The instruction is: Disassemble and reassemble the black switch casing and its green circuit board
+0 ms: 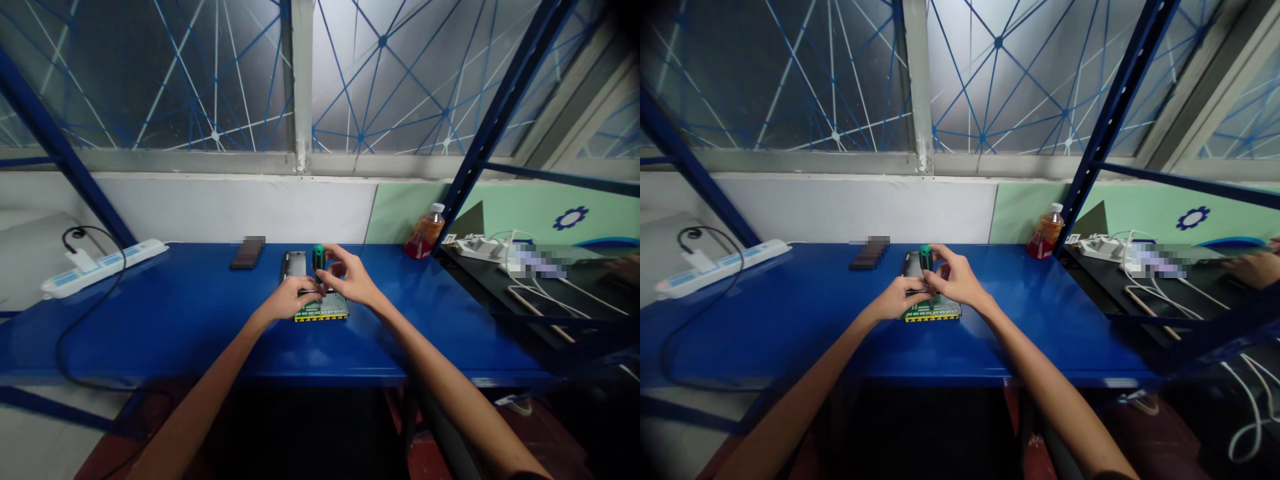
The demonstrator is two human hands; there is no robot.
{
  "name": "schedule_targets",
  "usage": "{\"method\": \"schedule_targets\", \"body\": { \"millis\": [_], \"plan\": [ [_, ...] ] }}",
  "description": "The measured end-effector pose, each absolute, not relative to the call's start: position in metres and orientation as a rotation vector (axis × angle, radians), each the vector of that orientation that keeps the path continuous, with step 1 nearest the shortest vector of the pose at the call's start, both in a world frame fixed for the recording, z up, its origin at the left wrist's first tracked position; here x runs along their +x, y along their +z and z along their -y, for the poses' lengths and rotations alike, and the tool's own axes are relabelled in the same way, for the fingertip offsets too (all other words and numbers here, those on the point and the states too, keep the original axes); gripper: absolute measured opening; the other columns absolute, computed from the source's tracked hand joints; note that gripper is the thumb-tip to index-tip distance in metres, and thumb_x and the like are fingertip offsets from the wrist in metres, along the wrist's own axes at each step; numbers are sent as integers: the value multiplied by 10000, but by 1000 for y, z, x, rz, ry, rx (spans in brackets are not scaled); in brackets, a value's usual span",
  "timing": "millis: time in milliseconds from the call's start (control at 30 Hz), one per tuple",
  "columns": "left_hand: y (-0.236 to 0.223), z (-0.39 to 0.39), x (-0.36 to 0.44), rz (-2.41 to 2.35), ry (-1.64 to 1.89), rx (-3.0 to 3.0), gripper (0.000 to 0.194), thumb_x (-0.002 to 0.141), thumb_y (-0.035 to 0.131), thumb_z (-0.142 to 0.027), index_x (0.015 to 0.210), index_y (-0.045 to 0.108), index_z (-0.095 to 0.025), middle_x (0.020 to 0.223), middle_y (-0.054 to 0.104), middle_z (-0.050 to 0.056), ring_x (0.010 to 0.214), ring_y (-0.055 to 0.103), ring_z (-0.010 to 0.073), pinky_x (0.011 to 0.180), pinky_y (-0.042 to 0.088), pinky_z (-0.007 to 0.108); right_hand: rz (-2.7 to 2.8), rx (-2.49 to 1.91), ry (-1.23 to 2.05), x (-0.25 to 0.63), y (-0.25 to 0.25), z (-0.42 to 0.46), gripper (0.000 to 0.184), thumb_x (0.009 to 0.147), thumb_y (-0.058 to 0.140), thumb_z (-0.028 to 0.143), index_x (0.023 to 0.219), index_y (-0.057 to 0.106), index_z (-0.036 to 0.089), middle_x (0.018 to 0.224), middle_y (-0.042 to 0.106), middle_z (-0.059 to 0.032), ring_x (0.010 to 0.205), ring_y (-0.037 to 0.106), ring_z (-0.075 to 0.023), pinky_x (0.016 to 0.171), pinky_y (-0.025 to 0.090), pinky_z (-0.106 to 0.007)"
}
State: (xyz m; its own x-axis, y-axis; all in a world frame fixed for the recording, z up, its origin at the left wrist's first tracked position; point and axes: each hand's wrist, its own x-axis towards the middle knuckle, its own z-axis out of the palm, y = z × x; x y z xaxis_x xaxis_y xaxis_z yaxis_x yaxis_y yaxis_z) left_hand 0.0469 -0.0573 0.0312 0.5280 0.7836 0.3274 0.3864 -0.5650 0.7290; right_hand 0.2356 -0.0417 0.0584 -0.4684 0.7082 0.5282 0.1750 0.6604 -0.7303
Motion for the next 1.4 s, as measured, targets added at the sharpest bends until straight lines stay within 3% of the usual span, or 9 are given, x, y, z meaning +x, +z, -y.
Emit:
{"method": "schedule_targets", "body": {
  "millis": [233, 400, 733, 867, 1033, 1233, 1400],
  "plan": [
    [32, 62, 49, -986, 931, 2147, 139, 790, 686, -244, 869, 748, -149, 917, 747, 82, 884, 680, 212, 864, 500, 335, 1994, -741, 592, 234, 62, 44, 484, 773, 678, 331, 1208, 488, 240, 929, 574, -4, 501, 536, -61, 486, 434, -238],
    [32, 60, 50, -969, 941, 2133, 116, 795, 674, -229, 828, 759, -158, 874, 752, 71, 829, 683, 207, 821, 511, 335, 2035, -784, 513, 232, 63, 46, 490, 770, 683, 402, 1191, 503, 228, 740, 552, 33, 527, 520, -95, 510, 438, -252],
    [32, 60, 49, -937, 847, 2150, 149, 835, 602, -190, 845, 749, -169, 944, 746, 55, 924, 671, 206, 872, 486, 322, 2024, -658, 725, 237, 65, 48, 413, 845, 563, 320, 1234, 451, 237, 1048, 606, -48, 522, 592, -84, 492, 481, -256],
    [38, 63, 50, -941, 816, 2146, 177, 855, 569, -200, 834, 735, -145, 909, 743, 64, 900, 677, 203, 856, 493, 309, 2002, -660, 759, 237, 66, 48, 395, 848, 557, 308, 1222, 451, 239, 1040, 602, -48, 525, 615, -92, 477, 482, -249],
    [40, 64, 51, -950, 816, 2180, 178, 856, 564, -210, 851, 726, -138, 921, 743, 75, 898, 677, 208, 875, 493, 327, 1983, -677, 755, 236, 65, 48, 403, 833, 565, 277, 1217, 449, 233, 972, 614, -30, 511, 615, -94, 471, 469, -241],
    [32, 61, 47, -955, 912, 2271, 212, 838, 614, -268, 975, 727, -153, 1042, 719, 98, 1006, 647, 223, 942, 465, 357, 1950, -725, 639, 235, 63, 43, 445, 793, 651, 384, 1182, 508, 222, 847, 595, 7, 495, 551, -79, 473, 426, -235],
    [34, 61, 46, -972, 944, 2290, 201, 837, 629, -288, 957, 730, -162, 1030, 708, 91, 1003, 640, 220, 956, 457, 365, 1932, -785, 543, 236, 63, 41, 339, 796, 652, 441, 1032, 583, 207, 662, 545, 36, 529, 506, -98, 510, 419, -246]
  ]
}}
